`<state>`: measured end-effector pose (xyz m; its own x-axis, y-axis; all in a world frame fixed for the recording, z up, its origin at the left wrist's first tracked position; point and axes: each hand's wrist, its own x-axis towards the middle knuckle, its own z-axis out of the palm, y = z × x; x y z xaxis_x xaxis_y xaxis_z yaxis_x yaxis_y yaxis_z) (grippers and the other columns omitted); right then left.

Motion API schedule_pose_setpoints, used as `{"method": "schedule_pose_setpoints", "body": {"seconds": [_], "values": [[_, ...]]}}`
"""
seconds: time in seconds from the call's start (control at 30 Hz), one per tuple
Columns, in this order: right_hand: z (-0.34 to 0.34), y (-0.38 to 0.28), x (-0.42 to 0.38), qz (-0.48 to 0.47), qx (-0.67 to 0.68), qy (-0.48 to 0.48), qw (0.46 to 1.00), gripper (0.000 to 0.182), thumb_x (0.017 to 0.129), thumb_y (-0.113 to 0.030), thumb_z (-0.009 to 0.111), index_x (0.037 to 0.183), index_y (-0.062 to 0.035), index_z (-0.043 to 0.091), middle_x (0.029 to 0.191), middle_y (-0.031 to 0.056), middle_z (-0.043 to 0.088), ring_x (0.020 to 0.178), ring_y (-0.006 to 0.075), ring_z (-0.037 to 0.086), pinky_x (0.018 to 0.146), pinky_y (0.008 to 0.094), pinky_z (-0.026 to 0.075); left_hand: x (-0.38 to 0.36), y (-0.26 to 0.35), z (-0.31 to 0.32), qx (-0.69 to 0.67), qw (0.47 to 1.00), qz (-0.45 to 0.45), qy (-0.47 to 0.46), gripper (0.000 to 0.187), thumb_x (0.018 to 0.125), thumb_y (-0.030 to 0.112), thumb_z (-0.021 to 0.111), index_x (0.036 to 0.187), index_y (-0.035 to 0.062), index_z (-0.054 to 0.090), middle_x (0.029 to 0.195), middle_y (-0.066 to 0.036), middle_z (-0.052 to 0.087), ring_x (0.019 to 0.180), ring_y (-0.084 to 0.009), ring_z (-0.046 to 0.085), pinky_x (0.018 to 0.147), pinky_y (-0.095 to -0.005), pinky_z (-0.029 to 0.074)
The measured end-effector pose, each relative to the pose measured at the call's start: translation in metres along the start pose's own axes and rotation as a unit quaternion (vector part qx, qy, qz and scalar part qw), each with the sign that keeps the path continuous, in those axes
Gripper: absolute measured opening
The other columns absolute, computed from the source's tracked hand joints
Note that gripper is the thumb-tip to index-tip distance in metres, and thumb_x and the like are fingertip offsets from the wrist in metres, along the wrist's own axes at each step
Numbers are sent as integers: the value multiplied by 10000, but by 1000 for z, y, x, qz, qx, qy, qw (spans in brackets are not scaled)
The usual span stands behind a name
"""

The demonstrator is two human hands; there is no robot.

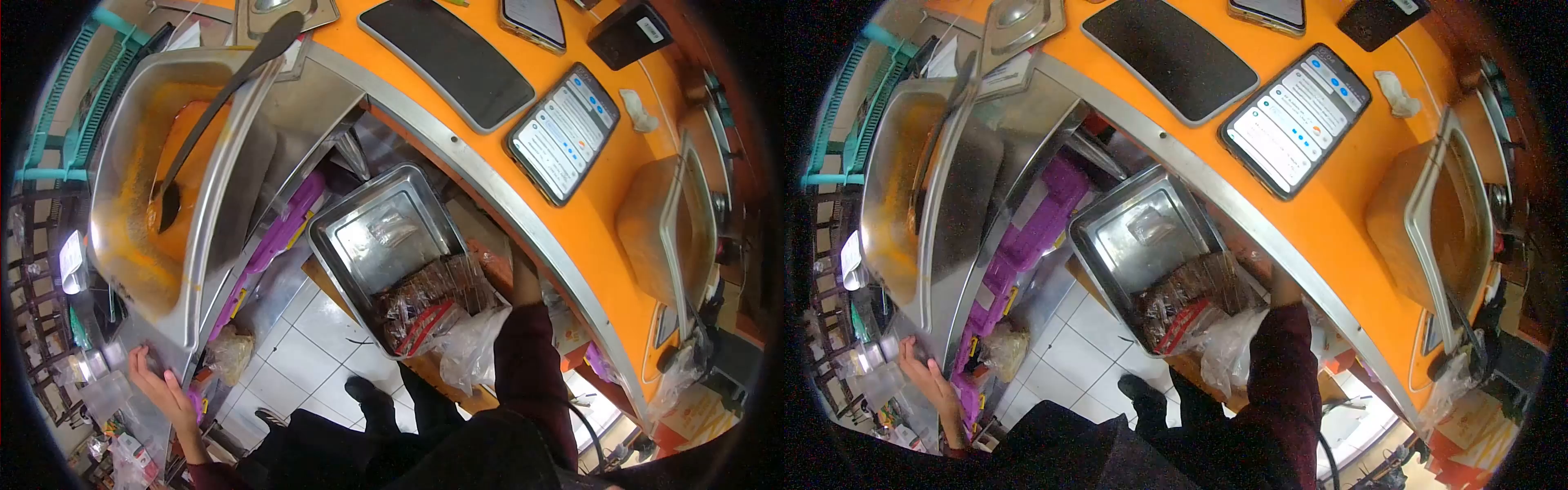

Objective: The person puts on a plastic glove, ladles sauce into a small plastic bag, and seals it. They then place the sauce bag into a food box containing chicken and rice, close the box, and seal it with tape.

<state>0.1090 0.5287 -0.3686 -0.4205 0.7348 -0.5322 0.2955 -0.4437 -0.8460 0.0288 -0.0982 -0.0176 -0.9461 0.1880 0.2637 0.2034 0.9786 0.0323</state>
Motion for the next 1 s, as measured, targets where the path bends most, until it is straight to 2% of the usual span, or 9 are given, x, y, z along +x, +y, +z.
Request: {"method": "schedule_pose_setpoints", "body": {"seconds": [0.13,0.3,0.37,0.43,0.5,0.6,0.7,0.87,1.0], "values": [[-27,-34,-19,-69,50,12,996,207,917,-154,512,902,12,635,1147,96,538,1047,165,492,919,296,372,7,22,-14,7,1000,-11,-8,460,919,238,440,1264,-58,366,1298,-235,371,1204,-354,378,1026,-434,257],[-18,-55,-113,-185,9,-57,981,224,924,-172,511,898,15,632,1158,100,532,1055,168,486,923,294,366,-26,77,42,-233,886,-23,400,374,833,72,585,1142,-34,404,1119,-188,495,1072,-272,470,950,-388,352],[9,-75,-195,-218,-42,-117,968,222,922,-175,521,899,17,630,1161,104,530,1062,181,484,925,300,366,-46,142,78,-322,919,-121,191,264,839,75,570,1089,2,527,1047,-119,568,1003,-215,527,886,-337,414],[25,-81,-254,-310,-140,-187,922,142,886,-106,560,895,23,619,1184,116,529,1054,211,516,904,328,411,-66,219,160,-696,699,-156,-46,557,770,167,703,1244,39,441,1174,-122,503,1101,-248,484,997,-344,318],[46,-82,-299,-389,-227,-265,853,118,862,-64,574,815,41,603,1189,141,513,1032,245,541,877,318,427,-77,275,146,-659,672,-139,-307,917,763,180,727,1443,83,119,1306,-159,446,1224,-267,420,1016,-400,340],[62,-87,-336,-459,-275,-283,796,114,847,-23,574,760,50,581,1172,147,496,1011,267,562,878,304,426,-80,274,103,-790,419,-274,-353,862,748,48,691,1438,98,176,1309,-159,444,1181,-264,470,951,-378,422],[63,-87,-348,-332,-122,-346,869,103,818,-13,586,745,58,568,1146,159,475,1020,289,552,875,331,428,-97,237,99,-830,317,-301,-346,785,736,-78,591,1420,97,246,1286,-154,459,1138,-249,508,884,-340,475],[72,-88,-413,-501,-383,-215,746,48,706,19,589,754,19,595,1009,166,484,964,336,498,832,387,388,-120,230,97,-817,447,-288,-222,711,714,-78,553,1373,94,348,1247,-117,478,1135,-209,483,925,-282,416],[73,-69,-442,-415,-364,-373,746,69,718,39,577,761,-6,547,925,120,495,878,306,509,770,369,379,-154,225,97,-791,519,-257,-195,589,775,-29,573,1327,53,384,1192,-91,516,1031,-183,537,827,-273,467]]}}
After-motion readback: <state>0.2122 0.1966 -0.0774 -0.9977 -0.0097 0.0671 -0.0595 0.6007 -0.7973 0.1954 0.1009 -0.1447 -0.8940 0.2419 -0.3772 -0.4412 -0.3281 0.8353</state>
